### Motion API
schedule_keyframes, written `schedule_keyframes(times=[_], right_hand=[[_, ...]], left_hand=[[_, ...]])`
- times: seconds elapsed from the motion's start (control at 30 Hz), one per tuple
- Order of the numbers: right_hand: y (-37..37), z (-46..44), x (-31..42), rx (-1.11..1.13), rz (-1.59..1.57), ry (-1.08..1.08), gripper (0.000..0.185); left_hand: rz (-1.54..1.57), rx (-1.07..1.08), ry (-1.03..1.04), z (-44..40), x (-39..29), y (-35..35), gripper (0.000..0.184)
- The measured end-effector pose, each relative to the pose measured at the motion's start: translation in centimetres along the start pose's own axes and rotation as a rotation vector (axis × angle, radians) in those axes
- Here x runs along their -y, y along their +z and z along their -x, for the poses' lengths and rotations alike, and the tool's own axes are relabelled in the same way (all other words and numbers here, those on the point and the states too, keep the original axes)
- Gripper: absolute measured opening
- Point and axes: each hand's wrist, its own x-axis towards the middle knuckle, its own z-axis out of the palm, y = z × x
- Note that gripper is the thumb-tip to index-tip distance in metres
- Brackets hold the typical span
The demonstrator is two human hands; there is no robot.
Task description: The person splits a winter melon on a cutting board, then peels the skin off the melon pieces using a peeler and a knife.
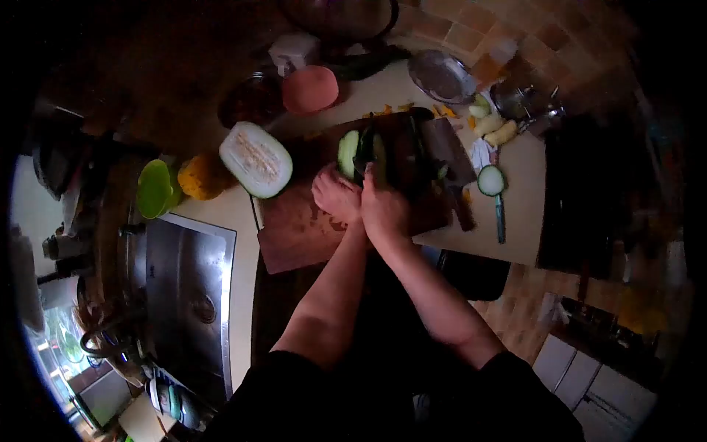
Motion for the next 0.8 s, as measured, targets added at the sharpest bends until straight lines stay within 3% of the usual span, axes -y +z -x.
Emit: schedule_keyframes(times=[0.07, 0.17, 0.27, 0.37, 0.43, 0.53, 0.63, 0.7, 0.8], right_hand=[[1.0, 0.7, -0.4, -0.060, 0.014, -0.010, 0.056], [0.7, 0.5, -0.1, -0.027, 0.013, 0.023, 0.054], [-0.9, 0.5, 0.5, 0.059, -0.015, 0.052, 0.051], [-0.2, 1.1, 0.2, 0.006, -0.071, 0.046, 0.048], [-0.2, 0.8, 0.0, -0.036, -0.112, 0.064, 0.046], [-1.1, 0.3, 0.7, -0.072, -0.089, 0.146, 0.041], [-3.5, 0.3, 0.7, -0.091, -0.008, 0.109, 0.039], [-2.5, 0.1, 0.8, -0.251, -0.027, 0.109, 0.042], [-2.2, 1.0, 0.8, -0.232, -0.028, 0.087, 0.047]], left_hand=[[0.005, -0.029, -0.007, -0.2, -0.5, 0.1, 0.021], [0.051, 0.164, -0.021, -0.8, 0.1, -0.7, 0.023], [0.515, 0.272, -0.445, -2.8, 0.5, -0.3, 0.029], [0.544, 0.479, -0.138, -9.1, -3.3, 0.2, 0.036], [0.302, 0.590, 0.246, -12.0, -6.3, 1.6, 0.036], [0.195, 0.964, 0.525, -13.1, -7.4, 5.6, 0.034], [0.048, 1.014, 0.604, -11.7, -5.1, 7.1, 0.031], [-0.006, 0.980, 0.618, -11.6, -4.6, 8.6, 0.029], [-0.048, 0.983, 0.598, -11.1, -4.2, 8.5, 0.026]])
